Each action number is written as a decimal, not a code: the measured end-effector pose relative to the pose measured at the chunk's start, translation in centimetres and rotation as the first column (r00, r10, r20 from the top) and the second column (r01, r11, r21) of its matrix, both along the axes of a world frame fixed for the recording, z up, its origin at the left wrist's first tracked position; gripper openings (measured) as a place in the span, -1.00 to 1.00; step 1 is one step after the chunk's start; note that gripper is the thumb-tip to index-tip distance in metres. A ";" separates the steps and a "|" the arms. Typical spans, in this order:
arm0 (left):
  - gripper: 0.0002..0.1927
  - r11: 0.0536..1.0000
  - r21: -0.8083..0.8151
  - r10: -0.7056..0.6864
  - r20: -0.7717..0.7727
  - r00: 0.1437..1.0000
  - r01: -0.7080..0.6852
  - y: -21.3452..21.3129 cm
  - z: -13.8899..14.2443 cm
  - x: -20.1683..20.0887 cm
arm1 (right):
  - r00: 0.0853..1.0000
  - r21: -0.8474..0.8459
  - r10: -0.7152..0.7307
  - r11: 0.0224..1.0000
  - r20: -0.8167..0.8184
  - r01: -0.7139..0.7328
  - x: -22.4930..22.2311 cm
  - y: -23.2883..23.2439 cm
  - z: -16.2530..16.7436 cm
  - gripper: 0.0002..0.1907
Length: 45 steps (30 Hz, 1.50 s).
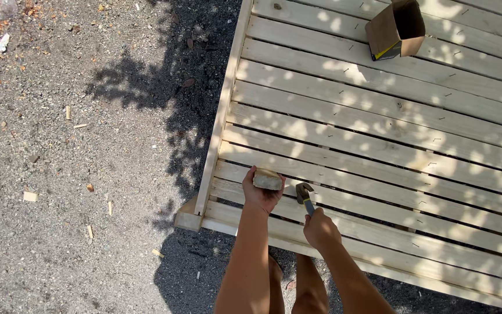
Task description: The person hammers nails into a wooden slatted frame outdoors, using a claw hammer and holding a concrete block against the work. They move around the structure, repositioning to drive nails at different slats and checking the surface with their hand.
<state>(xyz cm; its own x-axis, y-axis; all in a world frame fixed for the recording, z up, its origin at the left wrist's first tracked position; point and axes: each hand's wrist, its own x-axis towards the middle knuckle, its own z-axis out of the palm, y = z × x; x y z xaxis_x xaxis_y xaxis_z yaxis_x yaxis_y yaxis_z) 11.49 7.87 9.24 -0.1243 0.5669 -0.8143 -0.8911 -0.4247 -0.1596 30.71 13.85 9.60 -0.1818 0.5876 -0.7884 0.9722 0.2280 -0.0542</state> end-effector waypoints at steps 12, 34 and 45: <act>-0.49 1.000 -0.016 0.020 -0.070 0.997 -0.021 1.4 0.0 0.6 | 0.998 0.006 0.062 0.998 0.018 -0.062 0.8 0.7 -0.7 -0.60; -0.42 0.999 -0.013 0.042 -0.041 0.998 -0.043 2.3 1.2 0.9 | 0.994 0.040 0.103 0.994 0.038 -0.105 0.2 1.3 -0.1 -0.56; -0.36 0.999 -0.029 0.024 -0.064 0.998 -0.026 2.4 1.0 0.9 | 0.992 0.052 0.119 0.991 0.041 -0.121 0.0 1.3 0.1 -0.55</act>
<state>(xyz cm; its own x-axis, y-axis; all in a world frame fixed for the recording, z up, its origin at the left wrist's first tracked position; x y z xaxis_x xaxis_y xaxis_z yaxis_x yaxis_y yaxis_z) 12.35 10.28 10.24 -0.1901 0.5387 -0.8208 -0.8882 -0.4505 -0.0899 30.69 15.15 9.71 -0.2247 0.6052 -0.7637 0.9385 0.3452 -0.0026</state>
